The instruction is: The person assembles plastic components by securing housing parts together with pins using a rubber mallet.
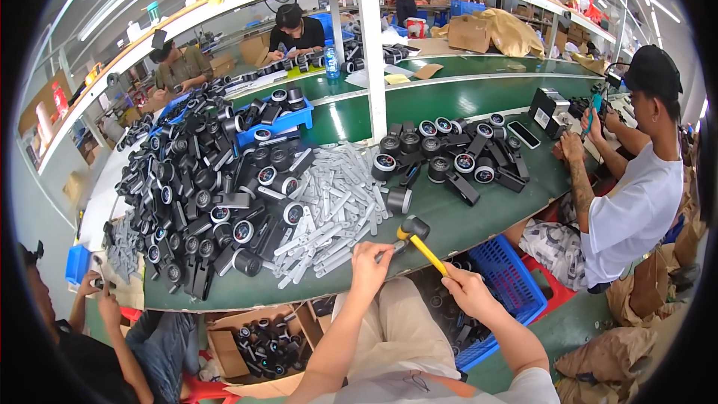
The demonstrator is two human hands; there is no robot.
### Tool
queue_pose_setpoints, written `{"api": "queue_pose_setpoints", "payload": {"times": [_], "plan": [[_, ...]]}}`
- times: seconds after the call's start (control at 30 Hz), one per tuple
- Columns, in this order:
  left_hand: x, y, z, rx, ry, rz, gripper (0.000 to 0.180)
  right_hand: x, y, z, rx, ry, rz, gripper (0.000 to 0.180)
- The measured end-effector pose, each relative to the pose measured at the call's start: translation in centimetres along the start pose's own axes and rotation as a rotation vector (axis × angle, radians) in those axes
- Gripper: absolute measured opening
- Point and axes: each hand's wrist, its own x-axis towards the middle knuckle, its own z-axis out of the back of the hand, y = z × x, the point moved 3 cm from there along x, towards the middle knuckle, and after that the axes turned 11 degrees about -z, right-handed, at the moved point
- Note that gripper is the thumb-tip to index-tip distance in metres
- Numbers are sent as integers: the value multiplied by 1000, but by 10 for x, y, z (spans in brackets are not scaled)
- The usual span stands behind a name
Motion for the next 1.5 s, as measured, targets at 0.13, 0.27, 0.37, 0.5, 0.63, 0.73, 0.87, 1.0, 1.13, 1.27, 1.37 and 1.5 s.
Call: {"api": "queue_pose_setpoints", "payload": {"times": [0.13,0.27,0.37,0.5,0.63,0.73,0.87,1.0,1.13,1.27,1.37,1.5], "plan": [[-5,-17,19,36,-64,-121,22,-23,11,-4,126,-141,95,36],[-20,-4,27,258,95,-24,31,-20,-5,-29,79,8,120,40],[-19,1,29,226,66,-71,31,-26,6,-24,77,-86,188,41],[-19,0,27,199,39,-98,30,-21,4,-30,-66,8,82,36],[-21,1,26,155,36,-34,28,-34,10,-26,-18,-80,151,37],[-14,-4,29,117,53,1,27,-28,1,-34,-32,-49,105,36],[-26,10,28,87,26,35,29,-31,13,-32,-15,-22,98,37],[-25,11,24,107,19,35,30,-28,2,-47,-52,29,133,38],[-23,17,22,71,15,26,29,-33,16,-45,7,-5,182,39],[-23,14,24,81,32,63,26,-34,5,-56,-44,42,170,36],[-27,16,25,105,38,60,26,-36,14,-56,-38,-1,198,33],[-25,11,26,113,27,27,30,-33,5,-60,-106,12,195,33]]}}
